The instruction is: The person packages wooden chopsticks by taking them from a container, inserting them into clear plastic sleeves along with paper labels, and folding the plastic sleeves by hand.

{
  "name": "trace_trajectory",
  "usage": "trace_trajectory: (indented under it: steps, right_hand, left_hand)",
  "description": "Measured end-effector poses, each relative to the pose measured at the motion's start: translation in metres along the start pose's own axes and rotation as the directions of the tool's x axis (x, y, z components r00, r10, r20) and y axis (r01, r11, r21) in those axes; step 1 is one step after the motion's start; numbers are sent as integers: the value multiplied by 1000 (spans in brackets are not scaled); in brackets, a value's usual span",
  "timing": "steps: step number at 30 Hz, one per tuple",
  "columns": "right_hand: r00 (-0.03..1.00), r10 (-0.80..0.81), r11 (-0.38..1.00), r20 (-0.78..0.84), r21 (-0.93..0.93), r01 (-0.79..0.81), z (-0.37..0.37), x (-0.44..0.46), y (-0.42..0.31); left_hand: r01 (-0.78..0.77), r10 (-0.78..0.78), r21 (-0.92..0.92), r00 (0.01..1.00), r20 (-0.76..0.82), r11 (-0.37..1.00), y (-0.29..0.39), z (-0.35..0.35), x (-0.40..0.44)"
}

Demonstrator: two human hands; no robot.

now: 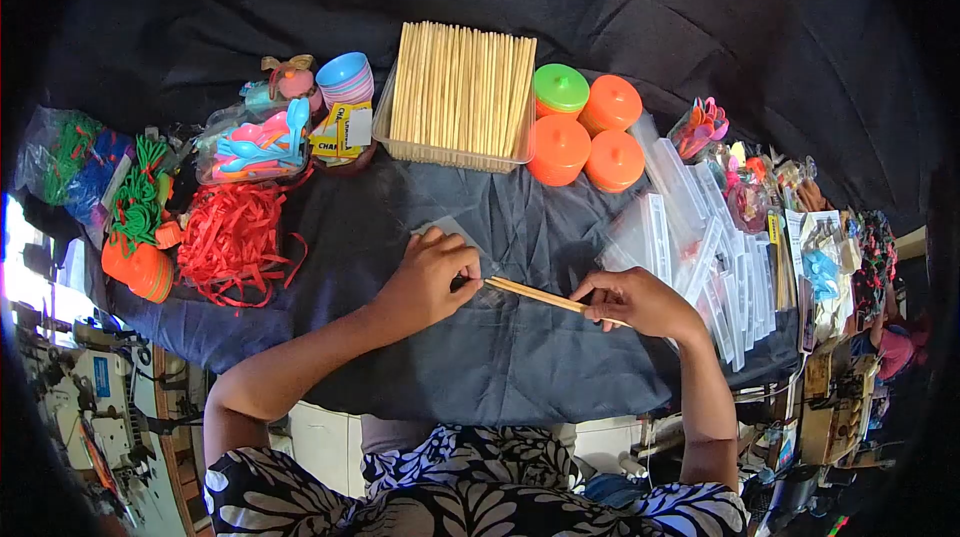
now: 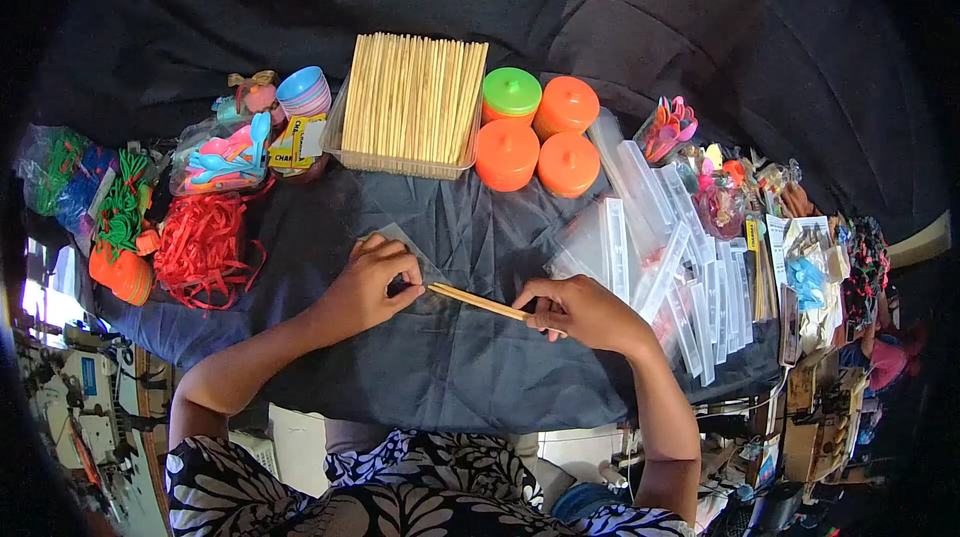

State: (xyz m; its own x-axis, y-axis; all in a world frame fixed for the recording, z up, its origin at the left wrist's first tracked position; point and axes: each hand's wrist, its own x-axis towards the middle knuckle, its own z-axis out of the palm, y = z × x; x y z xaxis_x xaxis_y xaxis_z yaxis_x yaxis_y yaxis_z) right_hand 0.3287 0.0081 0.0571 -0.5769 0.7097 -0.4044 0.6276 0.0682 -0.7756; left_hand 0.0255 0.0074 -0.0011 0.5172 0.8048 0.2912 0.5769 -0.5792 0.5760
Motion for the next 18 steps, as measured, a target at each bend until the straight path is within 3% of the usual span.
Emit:
trace_trajectory:
  steps: [18]
  right_hand:
    - [999,22,1000,39,12,-23,0,1,4]
  left_hand:
    - [29,-28,-41,999,38,999,-6,1,-1]
